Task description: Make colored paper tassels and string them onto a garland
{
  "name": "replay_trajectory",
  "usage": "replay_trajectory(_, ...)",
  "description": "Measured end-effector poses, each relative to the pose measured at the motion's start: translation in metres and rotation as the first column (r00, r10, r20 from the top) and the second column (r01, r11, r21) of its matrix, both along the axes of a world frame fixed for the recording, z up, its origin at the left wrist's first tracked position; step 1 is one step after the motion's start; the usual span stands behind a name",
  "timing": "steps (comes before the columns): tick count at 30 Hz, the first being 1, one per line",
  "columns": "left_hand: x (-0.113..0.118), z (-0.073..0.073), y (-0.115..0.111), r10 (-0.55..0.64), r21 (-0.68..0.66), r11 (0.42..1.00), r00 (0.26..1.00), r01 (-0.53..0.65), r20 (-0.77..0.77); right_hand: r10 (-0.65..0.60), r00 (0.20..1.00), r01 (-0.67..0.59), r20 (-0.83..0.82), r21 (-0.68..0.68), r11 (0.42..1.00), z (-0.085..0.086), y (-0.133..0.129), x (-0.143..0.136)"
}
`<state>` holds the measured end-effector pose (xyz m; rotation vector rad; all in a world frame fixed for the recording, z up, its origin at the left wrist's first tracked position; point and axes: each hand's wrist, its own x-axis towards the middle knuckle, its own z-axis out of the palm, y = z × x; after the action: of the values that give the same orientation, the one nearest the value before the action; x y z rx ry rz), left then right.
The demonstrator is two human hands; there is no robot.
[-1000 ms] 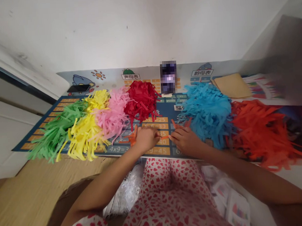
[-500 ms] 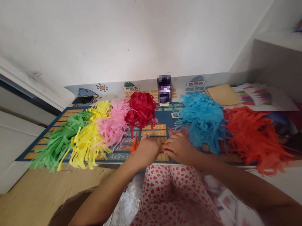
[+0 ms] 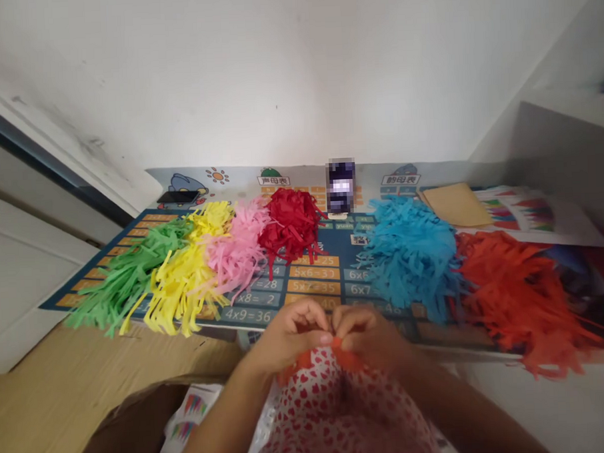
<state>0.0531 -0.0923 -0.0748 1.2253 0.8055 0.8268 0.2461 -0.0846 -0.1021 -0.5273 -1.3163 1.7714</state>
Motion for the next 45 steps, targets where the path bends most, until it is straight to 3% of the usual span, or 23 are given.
replay_trajectory(3,0.012,-0.015,-0.013,0.201,0.103,0.973,0.978,-0.206,0.062,-0.185,0.978,0.17,-0.101,-0.141,0.975,-0.013,-0.012,-0.015)
replay_trajectory(6,0.017,-0.019,-0.018,0.323,0.211,0.923,0.946,-0.321,0.027,-0.277,0.953,0.241,-0.125,-0.242,0.94,-0.017,-0.015,-0.023)
replay_trajectory(9,0.016,-0.017,-0.02,0.404,0.391,0.852,0.913,-0.348,-0.067,-0.298,0.946,0.254,-0.131,-0.275,0.927,-0.016,-0.014,-0.025)
replay_trajectory(12,0.014,-0.015,-0.022,0.483,0.631,0.718,0.863,-0.294,-0.147,-0.333,0.931,0.286,-0.147,-0.269,0.92,-0.015,-0.014,-0.026)
replay_trajectory(14,0.015,-0.014,-0.023,0.524,0.699,0.659,0.836,-0.279,-0.16,-0.357,0.924,0.31,-0.135,-0.282,0.908,-0.015,-0.016,-0.027)
replay_trajectory(18,0.02,-0.013,-0.025,0.522,0.675,0.679,0.836,-0.287,-0.17,-0.403,0.911,0.352,-0.085,-0.348,0.869,-0.019,-0.019,-0.028)
replay_trajectory(23,0.023,-0.013,-0.025,0.519,0.635,0.711,0.834,-0.301,-0.186,-0.44,0.898,0.429,-0.031,-0.169,0.887,-0.021,-0.018,-0.024)
replay_trajectory(26,0.025,-0.012,-0.026,0.53,0.635,0.708,0.827,-0.309,-0.189,-0.42,0.905,0.396,-0.074,-0.217,0.892,-0.019,-0.015,-0.022)
replay_trajectory(29,0.028,-0.013,-0.026,0.565,0.689,0.651,0.81,-0.32,-0.157,-0.406,0.907,0.353,-0.111,-0.327,0.877,-0.02,-0.013,-0.023)
replay_trajectory(33,0.034,-0.017,-0.026,0.604,0.799,0.53,0.788,-0.284,-0.12,-0.437,0.892,0.382,-0.115,-0.326,0.865,-0.02,-0.013,-0.025)
replay_trajectory(39,0.032,-0.026,-0.024,0.656,0.837,0.495,0.732,-0.235,-0.182,-0.463,0.883,0.441,-0.079,-0.202,0.874,-0.011,-0.014,-0.025)
replay_trajectory(42,0.028,-0.027,-0.023,0.625,0.84,0.513,0.748,-0.178,-0.223,-0.49,0.869,0.48,-0.064,-0.127,0.868,-0.005,-0.018,-0.027)
replay_trajectory(45,0.025,-0.027,-0.023,0.585,0.773,0.594,0.779,-0.223,-0.226,-0.489,0.87,0.491,-0.067,0.02,0.871,-0.001,-0.016,-0.025)
